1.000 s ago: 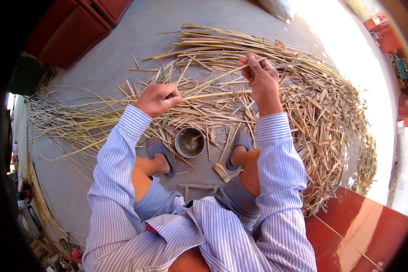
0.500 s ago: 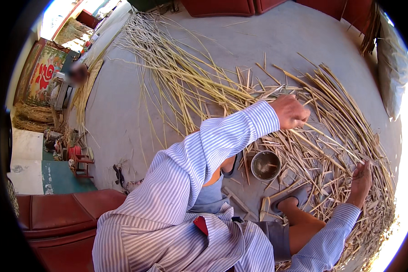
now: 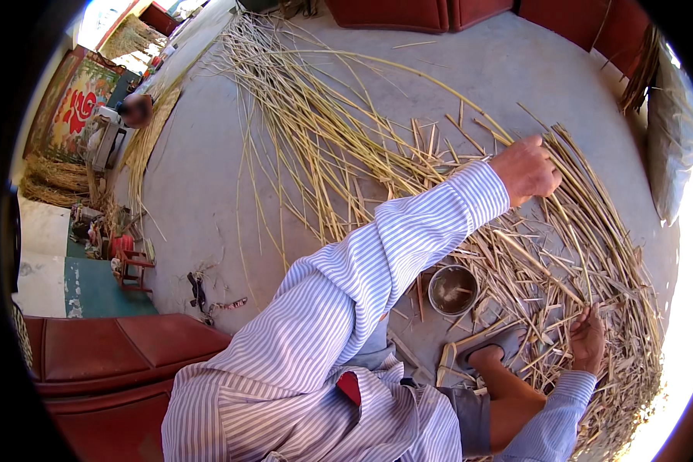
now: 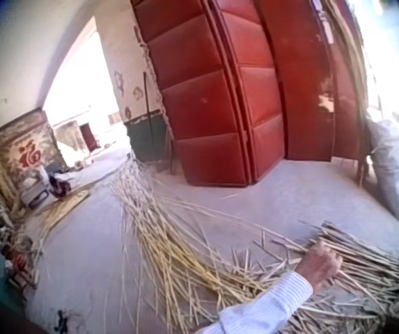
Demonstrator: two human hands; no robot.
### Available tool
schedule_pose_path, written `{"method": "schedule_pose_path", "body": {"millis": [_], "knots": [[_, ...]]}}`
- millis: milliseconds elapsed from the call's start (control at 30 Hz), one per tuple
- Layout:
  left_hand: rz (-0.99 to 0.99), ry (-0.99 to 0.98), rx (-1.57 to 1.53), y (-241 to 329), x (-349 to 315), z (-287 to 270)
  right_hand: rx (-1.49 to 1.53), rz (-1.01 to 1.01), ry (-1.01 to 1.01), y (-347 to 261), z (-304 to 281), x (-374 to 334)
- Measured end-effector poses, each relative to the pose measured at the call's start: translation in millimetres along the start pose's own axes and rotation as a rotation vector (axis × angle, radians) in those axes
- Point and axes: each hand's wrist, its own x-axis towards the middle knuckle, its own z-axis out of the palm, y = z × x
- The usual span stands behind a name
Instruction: The person sits on the floor and repeatedly strips dried plant stalks by hand, separating thin fibers from the main stalk. The separated fibers are placed to the left, while the remaining stalks and debris accumulate in front.
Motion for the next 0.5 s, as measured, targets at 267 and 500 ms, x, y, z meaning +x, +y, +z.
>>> {"method": "schedule_pose_path", "body": {"millis": [267,500], "knots": [[0.12,0.357,-0.113,57.6,58.0,-64.2,0.327,-0.009,-0.155,-7.9,-57.0,-30.2],[0.181,-0.401,0.039,50.7,26.3,20.2,-0.117,0.25,0.064,32.4,-45.0,-46.5]]}}
